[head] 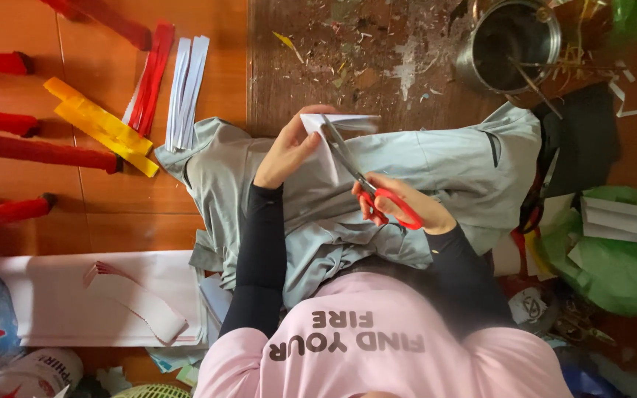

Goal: Cutting paper into specific shapes using scissors.

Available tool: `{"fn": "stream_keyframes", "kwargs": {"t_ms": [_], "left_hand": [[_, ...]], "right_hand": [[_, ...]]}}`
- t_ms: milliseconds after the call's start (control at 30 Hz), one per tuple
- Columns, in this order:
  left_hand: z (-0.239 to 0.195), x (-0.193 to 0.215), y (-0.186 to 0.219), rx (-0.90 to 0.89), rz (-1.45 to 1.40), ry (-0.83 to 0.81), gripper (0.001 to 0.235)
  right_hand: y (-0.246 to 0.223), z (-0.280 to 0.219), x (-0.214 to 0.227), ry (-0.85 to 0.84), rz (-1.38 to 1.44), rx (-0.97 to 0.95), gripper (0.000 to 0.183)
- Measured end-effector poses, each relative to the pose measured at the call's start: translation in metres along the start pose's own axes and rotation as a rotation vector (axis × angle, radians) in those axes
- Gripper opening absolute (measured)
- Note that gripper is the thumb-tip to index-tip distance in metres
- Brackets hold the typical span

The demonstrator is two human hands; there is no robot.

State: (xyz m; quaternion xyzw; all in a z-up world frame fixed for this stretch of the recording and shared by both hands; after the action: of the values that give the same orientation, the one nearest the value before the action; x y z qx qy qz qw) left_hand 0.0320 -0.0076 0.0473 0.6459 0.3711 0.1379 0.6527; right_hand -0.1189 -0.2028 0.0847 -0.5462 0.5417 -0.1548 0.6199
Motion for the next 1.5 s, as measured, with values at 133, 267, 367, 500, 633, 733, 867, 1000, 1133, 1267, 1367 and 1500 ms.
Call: {"fn": "stream_keyframes", "kwargs": {"t_ms": [133,267,367,500,633,733,867,1000,1133,1267,1367,1500], "left_hand": [[0.002,0.002,0.011,-0.096,0.016,0.056,0.050],[-0.002,0.006,0.015,-0.128,0.052,0.116,0.052],[-0.002,0.013,-0.014,0.050,0.066,0.083,0.035],[0.002,0.015,-0.035,0.141,0.182,0.095,0.025],[0.002,0.014,-0.022,0.130,0.268,0.122,0.024],[0.002,0.018,-0.029,0.155,0.296,0.099,0.023],[0.007,0.014,-0.036,0.143,0.280,0.071,0.029],[0.010,0.001,-0.008,0.037,0.209,0.043,0.040],[0.005,0.009,-0.054,0.290,0.197,-0.086,0.028],[0.000,0.014,-0.066,0.434,0.185,-0.181,0.029],[0.004,-0.002,-0.039,0.401,0.150,-0.267,0.027],[0.003,-0.016,-0.024,0.289,0.096,-0.432,0.024]], "right_hand": [[0.004,0.004,-0.004,-0.010,0.020,-0.025,0.069],[0.004,0.005,-0.005,-0.020,0.030,0.016,0.071],[0.005,0.005,-0.004,-0.037,0.043,-0.002,0.071],[0.006,0.005,0.000,-0.033,0.055,-0.018,0.070],[-0.001,0.002,0.004,-0.021,0.004,-0.031,0.068],[-0.002,-0.003,0.009,-0.010,-0.009,-0.071,0.068],[-0.008,-0.003,0.006,-0.070,-0.052,-0.116,0.066],[-0.017,0.002,-0.003,-0.053,0.045,-0.027,0.068],[-0.015,0.007,-0.001,-0.040,0.012,-0.032,0.072],[-0.013,0.008,0.001,-0.100,0.030,-0.067,0.074],[-0.012,0.008,0.002,-0.127,0.004,-0.033,0.074],[-0.029,0.013,-0.009,-0.105,-0.029,0.065,0.073]]}}
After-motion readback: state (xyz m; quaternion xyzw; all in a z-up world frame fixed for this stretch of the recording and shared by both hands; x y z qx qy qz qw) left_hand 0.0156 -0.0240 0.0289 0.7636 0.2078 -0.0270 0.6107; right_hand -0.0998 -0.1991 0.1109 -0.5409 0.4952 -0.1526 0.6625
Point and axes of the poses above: each hand's wrist, its own z-axis towards the middle knuckle, its own x-axis out of the back of the hand, y = z × x, the point moved 4 cm from there along z, towards the middle knuckle, and after that the axes turned 6 degrees about x, right-handed, at the moved point
